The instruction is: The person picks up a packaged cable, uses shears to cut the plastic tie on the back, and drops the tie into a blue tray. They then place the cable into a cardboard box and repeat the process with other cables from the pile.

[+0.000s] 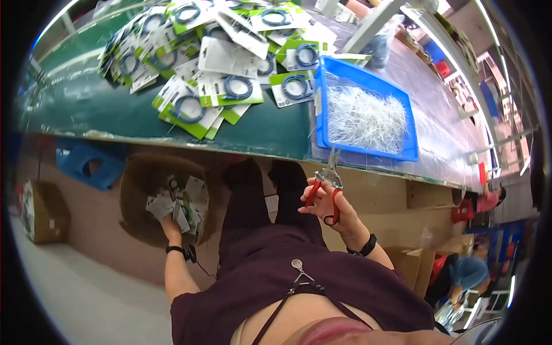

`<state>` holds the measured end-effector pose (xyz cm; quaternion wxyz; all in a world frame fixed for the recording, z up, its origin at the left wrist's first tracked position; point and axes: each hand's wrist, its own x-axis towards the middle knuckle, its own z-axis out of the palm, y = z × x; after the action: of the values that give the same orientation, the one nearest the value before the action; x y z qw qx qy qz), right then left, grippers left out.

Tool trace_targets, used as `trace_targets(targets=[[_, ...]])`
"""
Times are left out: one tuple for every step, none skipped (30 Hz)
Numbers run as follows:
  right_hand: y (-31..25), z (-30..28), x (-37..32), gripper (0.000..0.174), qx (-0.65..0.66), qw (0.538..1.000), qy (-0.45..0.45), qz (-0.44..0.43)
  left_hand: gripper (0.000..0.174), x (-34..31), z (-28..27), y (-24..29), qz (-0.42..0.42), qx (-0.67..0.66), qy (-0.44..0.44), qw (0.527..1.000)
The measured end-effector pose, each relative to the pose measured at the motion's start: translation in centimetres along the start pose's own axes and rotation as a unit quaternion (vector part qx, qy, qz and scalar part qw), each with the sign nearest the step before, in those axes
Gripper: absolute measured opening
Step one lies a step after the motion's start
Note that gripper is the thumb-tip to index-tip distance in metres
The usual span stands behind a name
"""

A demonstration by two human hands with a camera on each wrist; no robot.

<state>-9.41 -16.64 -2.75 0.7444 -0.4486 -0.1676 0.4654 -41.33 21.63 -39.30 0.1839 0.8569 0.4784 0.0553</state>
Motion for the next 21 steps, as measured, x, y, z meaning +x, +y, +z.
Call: trace_targets(targets=[[-0.2, -0.3, -0.1, 0.079, 0.017, 1.000, -0.004, 0.005, 0.032, 0.1, -0.2, -0.3, 0.003, -0.001, -0.025, 1.000], [-0.4, -0.6, -0.2, 0.079, 0.032, 0.999, -0.007, 0.007, 0.032, 0.6, -0.2, -0.4, 0.009, -0.003, -0.049, 0.999], [-0.6, -1.0, -0.3, 0.079, 0.033, 0.999, 0.001, -0.011, 0.032, 0.6, -0.4, -0.2, 0.015, -0.006, -0.037, 0.999], [-0.5, -1.3, -0.5, 0.080, 0.038, 0.999, 0.000, -0.006, 0.033, 0.5, -0.7, 0.1, 0.020, -0.007, -0.026, 0.999], [-0.4, -1.7, -0.5, 0.080, 0.044, 0.999, -0.004, 0.000, 0.033, 0.7, -0.9, 0.4, 0.035, -0.005, -0.023, 0.999], [-0.2, -1.9, -0.5, 0.080, 0.051, 0.999, -0.010, 0.008, 0.034, 0.9, -1.4, 0.6, 0.018, 0.003, -0.042, 0.999], [-0.1, -2.0, -0.7, 0.080, 0.058, 0.998, -0.007, -0.003, 0.035, 1.2, -2.4, 1.3, -0.002, 0.012, -0.061, 0.998], [0.0, -2.1, -0.7, 0.080, 0.054, 0.998, -0.015, -0.003, 0.035, 1.2, -3.1, 2.3, 0.007, 0.019, -0.056, 0.998], [0.1, -2.2, -0.8, 0.080, 0.050, 0.998, -0.023, -0.002, 0.036, 0.6, -4.1, 4.0, -0.011, 0.023, -0.021, 0.999], [0.1, -2.3, -0.9, 0.080, 0.044, 0.999, -0.032, -0.001, 0.038, 0.0, -5.0, 5.6, -0.030, 0.025, 0.014, 0.999], [0.1, -2.6, -1.1, 0.080, 0.049, 0.998, -0.032, -0.008, 0.040, -0.2, -5.6, 6.4, -0.050, 0.027, 0.048, 0.997], [0.2, -2.8, -1.3, 0.079, 0.048, 0.998, -0.040, -0.007, 0.040, 0.4, -5.3, 5.3, -0.045, 0.031, 0.052, 0.997], [0.2, -3.1, -1.5, 0.079, 0.046, 0.998, -0.049, -0.005, 0.040, 1.2, -4.1, 2.7, -0.031, 0.020, 0.035, 0.999], [0.3, -3.3, -1.6, 0.079, 0.044, 0.997, -0.058, -0.003, 0.041, 1.8, -3.8, 1.3, -0.017, 0.008, 0.018, 1.000], [0.3, -3.5, -1.7, 0.079, 0.049, 0.997, -0.061, -0.007, 0.041, 2.3, -3.5, 0.0, -0.004, -0.003, 0.000, 1.000], [0.4, -3.7, -1.9, 0.078, 0.060, 0.997, -0.054, -0.008, 0.041, 2.3, -4.1, 0.2, -0.003, 0.001, 0.003, 1.000], [0.4, -3.8, -2.2, 0.078, 0.070, 0.996, -0.048, -0.009, 0.040, 2.1, -4.6, 0.3, -0.015, -0.001, 0.003, 1.000], [0.5, -3.9, -2.4, 0.077, 0.080, 0.996, -0.041, -0.010, 0.039, 1.9, -5.1, 0.4, -0.028, -0.003, 0.003, 1.000], [0.8, -4.2, -2.7, 0.077, 0.082, 0.996, -0.044, -0.014, 0.038, 2.0, -5.6, 0.9, -0.039, -0.006, 0.003, 0.999], [1.4, -4.4, -3.0, 0.077, 0.089, 0.995, -0.048, -0.008, 0.034, 1.8, -5.9, 0.7, -0.017, 0.006, 0.000, 1.000], [1.6, -4.8, -3.3, 0.077, 0.090, 0.995, -0.053, -0.008, 0.031, 1.8, -5.7, 0.3, 0.008, 0.012, 0.002, 1.000]])
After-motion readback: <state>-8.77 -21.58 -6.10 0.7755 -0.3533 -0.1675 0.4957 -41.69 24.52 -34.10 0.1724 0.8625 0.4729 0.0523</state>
